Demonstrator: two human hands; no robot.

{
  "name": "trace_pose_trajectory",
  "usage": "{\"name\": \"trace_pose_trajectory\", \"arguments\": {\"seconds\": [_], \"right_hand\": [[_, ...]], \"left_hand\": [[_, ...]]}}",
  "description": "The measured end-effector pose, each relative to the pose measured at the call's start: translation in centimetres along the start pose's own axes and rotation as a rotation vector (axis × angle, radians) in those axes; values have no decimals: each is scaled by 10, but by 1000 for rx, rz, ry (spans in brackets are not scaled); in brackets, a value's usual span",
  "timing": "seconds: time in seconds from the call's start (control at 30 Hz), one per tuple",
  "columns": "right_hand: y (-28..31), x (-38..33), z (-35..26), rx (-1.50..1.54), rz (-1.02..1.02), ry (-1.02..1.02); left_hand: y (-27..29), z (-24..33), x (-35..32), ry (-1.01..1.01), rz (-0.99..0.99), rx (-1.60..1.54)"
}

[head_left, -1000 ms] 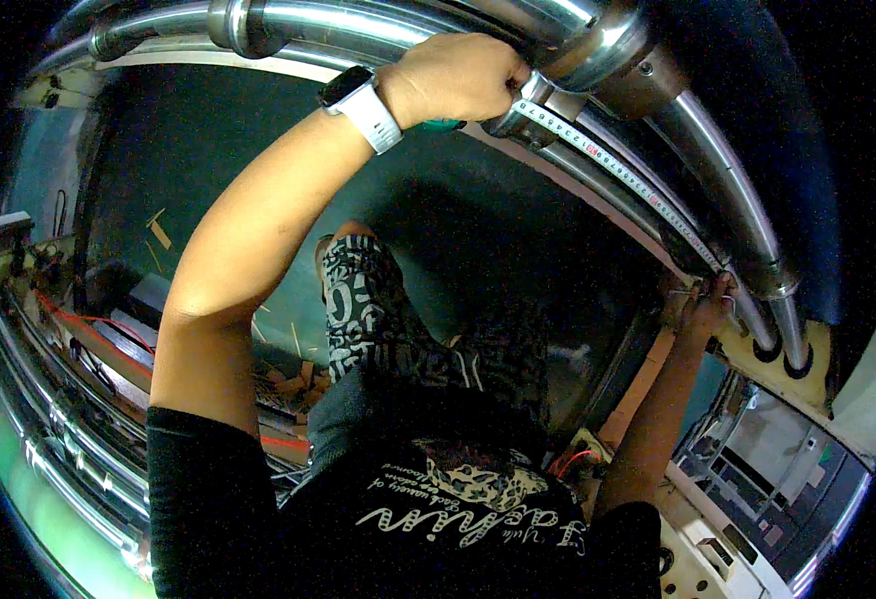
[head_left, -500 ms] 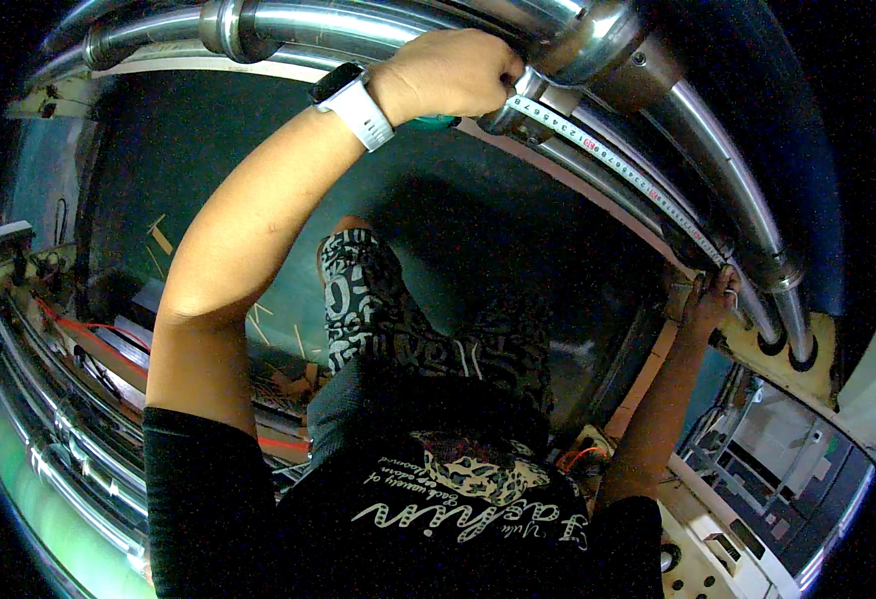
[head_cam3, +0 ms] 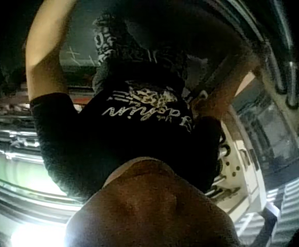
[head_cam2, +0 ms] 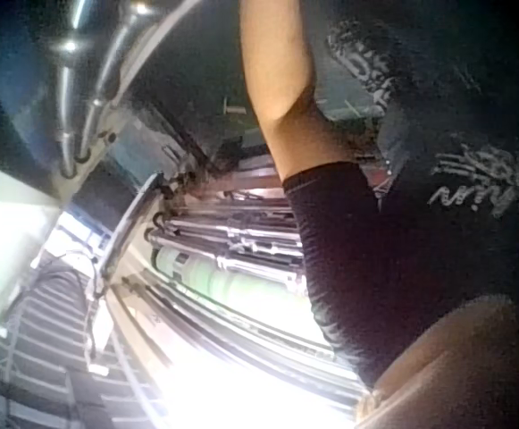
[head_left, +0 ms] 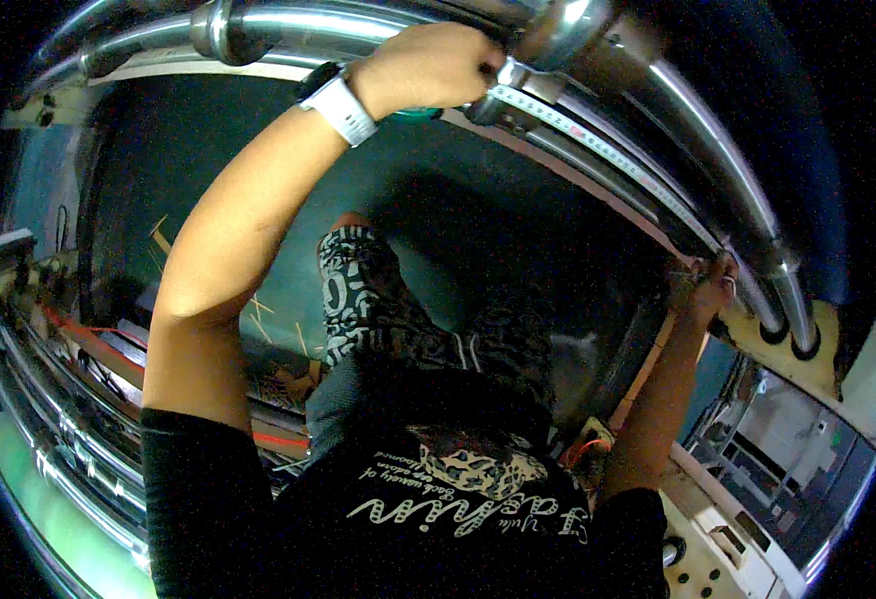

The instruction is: The person uses a measuring tape by hand to measure distances between components on an industrial machine, moving the tape along a metal rail and checking alignment.

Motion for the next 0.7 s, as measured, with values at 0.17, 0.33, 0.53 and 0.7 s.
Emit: {"name": "trace_pose_trajectory", "arguments": {"seconds": [0.17, 0.33, 0.53, 0.7], "right_hand": [[97, -10, -27, -1280, 399, 206], [39, 8, -34, -1127, 478, 33], [183, -74, 67, -1562, -63, -999], [69, -54, 5, -1564, -85, -506]], "left_hand": [[-1, 4, 4, -52, 30, -21], [10, 12, -3, 22, 92, 2], [-31, 21, -54, -104, -58, 120], [-58, -21, -146, 196, -402, 114]]}}
Point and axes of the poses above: each hand's wrist, its own x-axis towards the middle knuckle, its own y-axis out of the back of the hand, z = x × y, the point moved 10 cm from there along x, towards the middle knuckle
